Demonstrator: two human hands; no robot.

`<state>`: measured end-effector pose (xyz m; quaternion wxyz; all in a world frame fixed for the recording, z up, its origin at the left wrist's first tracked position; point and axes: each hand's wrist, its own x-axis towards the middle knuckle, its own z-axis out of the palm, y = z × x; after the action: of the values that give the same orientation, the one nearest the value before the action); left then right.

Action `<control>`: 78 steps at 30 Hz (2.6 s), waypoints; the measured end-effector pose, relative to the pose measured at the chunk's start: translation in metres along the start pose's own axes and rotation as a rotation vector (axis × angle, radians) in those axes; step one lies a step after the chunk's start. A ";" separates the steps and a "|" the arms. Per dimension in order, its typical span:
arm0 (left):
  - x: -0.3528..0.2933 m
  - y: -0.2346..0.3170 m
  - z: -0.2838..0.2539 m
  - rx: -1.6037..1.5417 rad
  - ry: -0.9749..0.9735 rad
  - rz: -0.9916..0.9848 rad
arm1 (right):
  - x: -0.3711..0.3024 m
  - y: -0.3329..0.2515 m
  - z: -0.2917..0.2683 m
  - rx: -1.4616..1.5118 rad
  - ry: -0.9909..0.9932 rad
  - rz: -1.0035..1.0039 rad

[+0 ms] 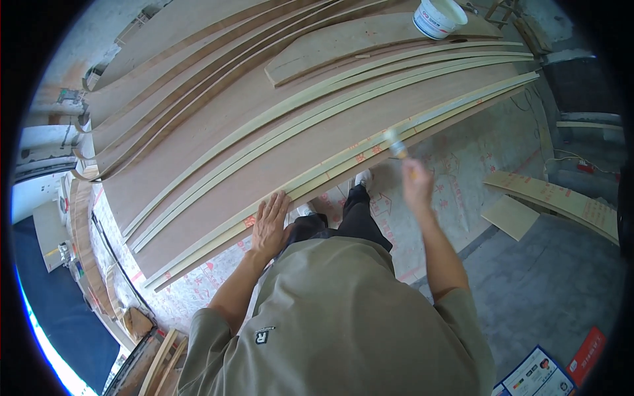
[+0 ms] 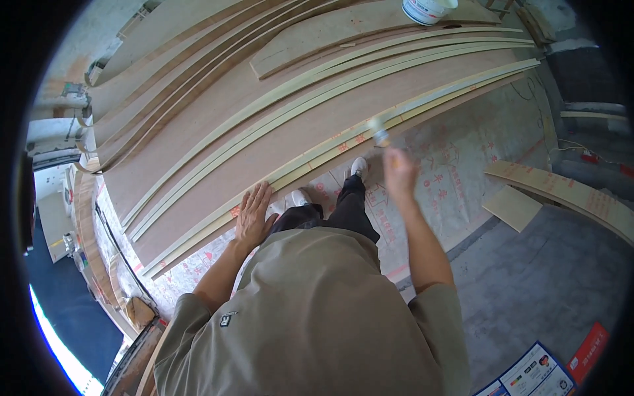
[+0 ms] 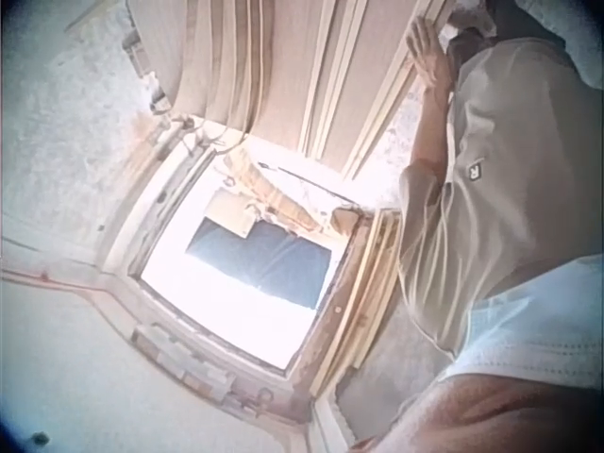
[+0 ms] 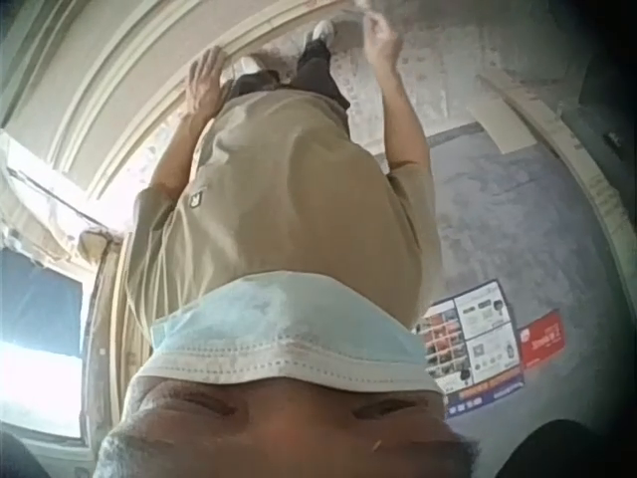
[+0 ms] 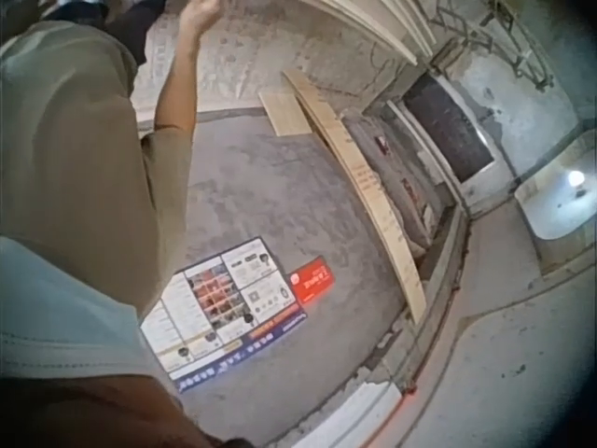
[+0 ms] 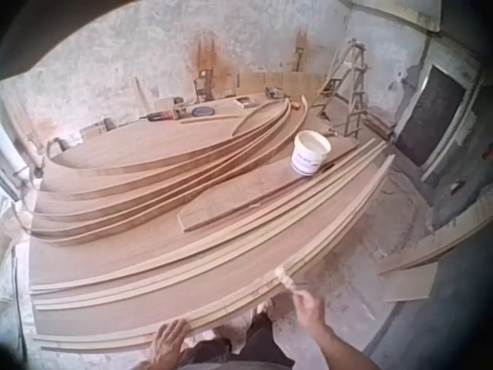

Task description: Applying glue to wood strips and using a nail gun for installation on a construction site.

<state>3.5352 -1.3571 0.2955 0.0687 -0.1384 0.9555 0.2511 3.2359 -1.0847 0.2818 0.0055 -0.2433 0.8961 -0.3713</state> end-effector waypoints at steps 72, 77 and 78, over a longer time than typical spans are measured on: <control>0.139 0.080 0.017 -0.101 0.265 -0.259 | 0.462 0.151 -0.088 1.439 -0.071 0.169; 0.135 0.081 0.019 -0.089 0.274 -0.271 | 0.466 0.117 -0.091 0.778 0.173 0.049; 0.135 0.080 0.019 -0.087 0.274 -0.260 | 0.466 0.112 -0.092 0.734 0.256 0.024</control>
<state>3.3839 -1.3118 0.2886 -0.0360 -0.2966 0.9183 0.2598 2.7595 -1.1607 0.3528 -0.0151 -0.1663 0.6997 -0.6946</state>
